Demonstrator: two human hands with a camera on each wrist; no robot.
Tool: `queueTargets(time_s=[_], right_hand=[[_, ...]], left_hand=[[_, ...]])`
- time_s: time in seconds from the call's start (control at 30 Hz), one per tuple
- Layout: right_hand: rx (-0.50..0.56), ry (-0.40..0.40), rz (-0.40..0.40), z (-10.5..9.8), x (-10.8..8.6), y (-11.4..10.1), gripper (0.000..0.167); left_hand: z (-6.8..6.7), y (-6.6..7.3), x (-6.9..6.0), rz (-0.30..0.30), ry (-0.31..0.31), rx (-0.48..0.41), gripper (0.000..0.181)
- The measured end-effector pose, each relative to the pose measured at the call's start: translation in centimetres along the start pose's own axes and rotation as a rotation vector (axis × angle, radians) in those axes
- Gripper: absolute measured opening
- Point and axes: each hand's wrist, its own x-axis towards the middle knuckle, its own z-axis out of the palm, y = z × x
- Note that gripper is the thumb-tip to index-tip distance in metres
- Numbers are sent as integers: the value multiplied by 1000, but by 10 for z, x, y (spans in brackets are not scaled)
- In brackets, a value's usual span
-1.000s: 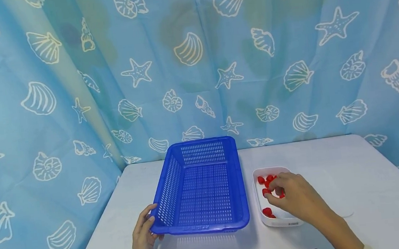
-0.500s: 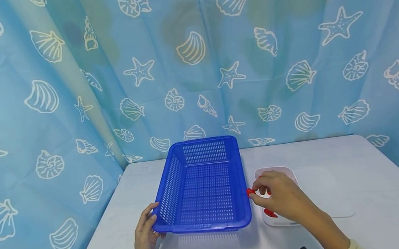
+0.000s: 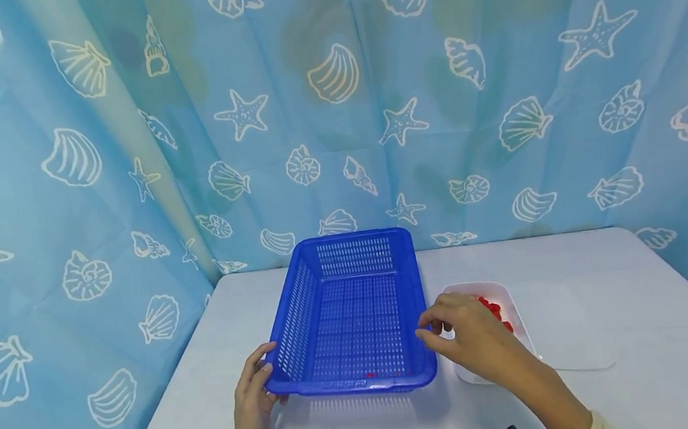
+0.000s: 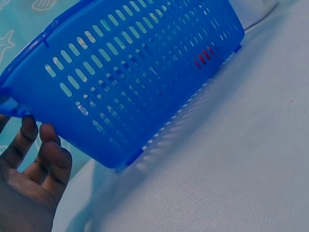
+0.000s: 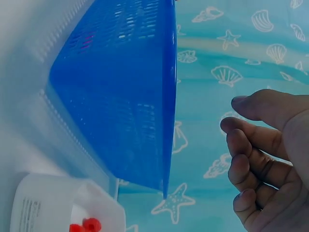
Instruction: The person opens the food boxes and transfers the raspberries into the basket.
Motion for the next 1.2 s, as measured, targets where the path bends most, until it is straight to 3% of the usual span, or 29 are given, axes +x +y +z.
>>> queueTargets(time_s=[0.43,0.7,1.0,1.2], right_hand=[[-73,-68,138,-7,-16,34,19],[-73,-136,192,-2,-25,57,25],[-58,-226,266,10,-25,76,26],[-70,-265,273,18,-23,84,23]], left_hand=[[1,-1,2,4,18,-9,37],[2,-2,0,-9,28,-6,38],[2,-1,0,-23,33,6,39],[2,1,0,-32,33,-8,38]])
